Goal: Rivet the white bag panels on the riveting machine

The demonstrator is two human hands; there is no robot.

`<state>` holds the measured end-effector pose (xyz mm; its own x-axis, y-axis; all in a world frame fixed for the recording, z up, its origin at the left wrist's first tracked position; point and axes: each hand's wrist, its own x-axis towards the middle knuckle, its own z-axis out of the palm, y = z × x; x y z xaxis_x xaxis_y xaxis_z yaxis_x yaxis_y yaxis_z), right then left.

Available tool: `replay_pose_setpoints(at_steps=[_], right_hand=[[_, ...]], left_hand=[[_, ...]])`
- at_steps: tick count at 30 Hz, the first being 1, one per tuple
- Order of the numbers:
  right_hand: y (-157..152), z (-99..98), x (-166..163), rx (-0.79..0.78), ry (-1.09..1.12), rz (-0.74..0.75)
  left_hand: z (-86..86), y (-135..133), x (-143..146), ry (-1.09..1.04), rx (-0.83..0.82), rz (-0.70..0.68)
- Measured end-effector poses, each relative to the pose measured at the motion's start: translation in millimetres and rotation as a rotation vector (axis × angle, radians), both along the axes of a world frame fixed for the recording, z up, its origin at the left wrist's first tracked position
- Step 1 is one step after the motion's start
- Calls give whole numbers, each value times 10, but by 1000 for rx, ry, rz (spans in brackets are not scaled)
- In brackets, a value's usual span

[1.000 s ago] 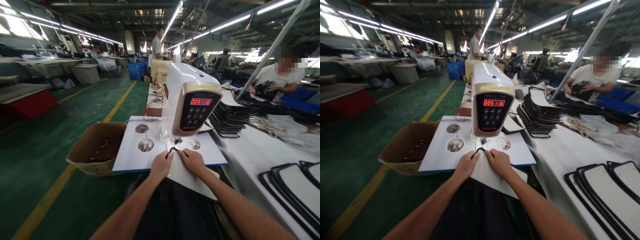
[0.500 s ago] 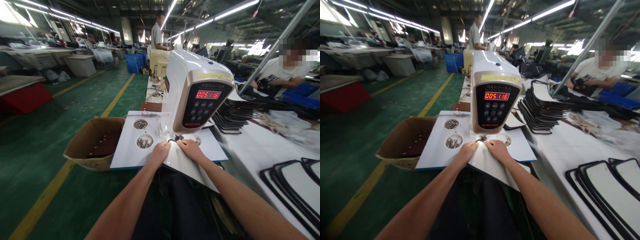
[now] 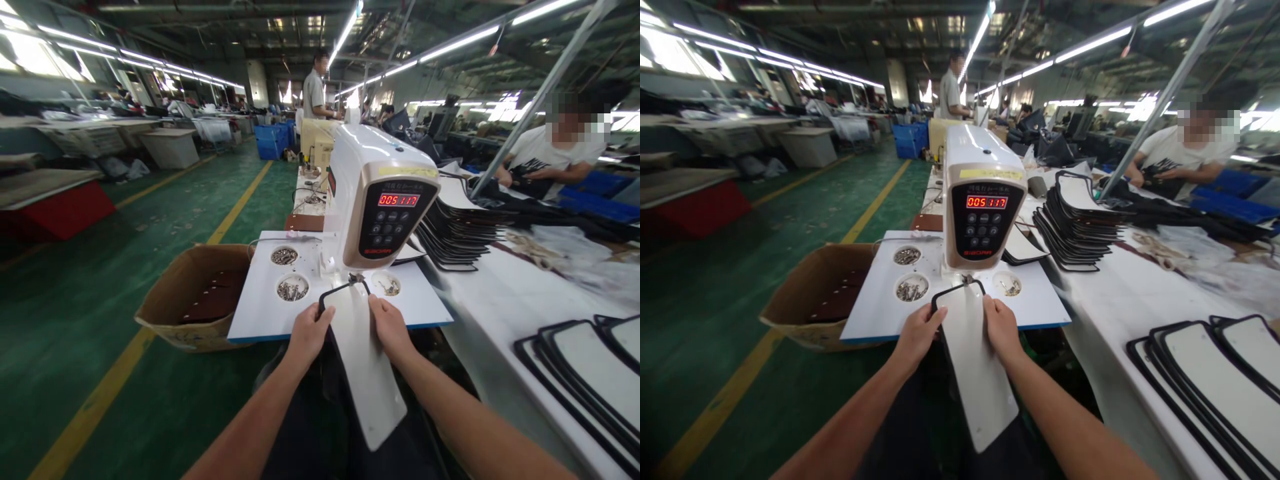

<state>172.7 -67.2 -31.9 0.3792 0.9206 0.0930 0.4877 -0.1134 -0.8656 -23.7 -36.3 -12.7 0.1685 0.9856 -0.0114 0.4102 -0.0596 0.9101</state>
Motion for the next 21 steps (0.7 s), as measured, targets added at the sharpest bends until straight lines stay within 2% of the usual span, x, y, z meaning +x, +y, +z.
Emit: replay_pose_setpoints(at_steps=[3,6,8,11,14,21], right_hand=[[-335,-128,-46,39,109,9],[-424,-71,-19,181,-59,18],[-348,35,2,218,-201,142],[-158,160,10,116,-338,264],[20,180,22,67,-394,207],[367,136,97,104,-347,161]], left_hand=[[6,-191,-58,101,44,-17],[42,-241,25,228,103,-170],[66,-218,120,278,144,-239],[89,-132,232,283,173,-253],[93,-11,265,322,152,-214],[58,280,329,481,152,-101]])
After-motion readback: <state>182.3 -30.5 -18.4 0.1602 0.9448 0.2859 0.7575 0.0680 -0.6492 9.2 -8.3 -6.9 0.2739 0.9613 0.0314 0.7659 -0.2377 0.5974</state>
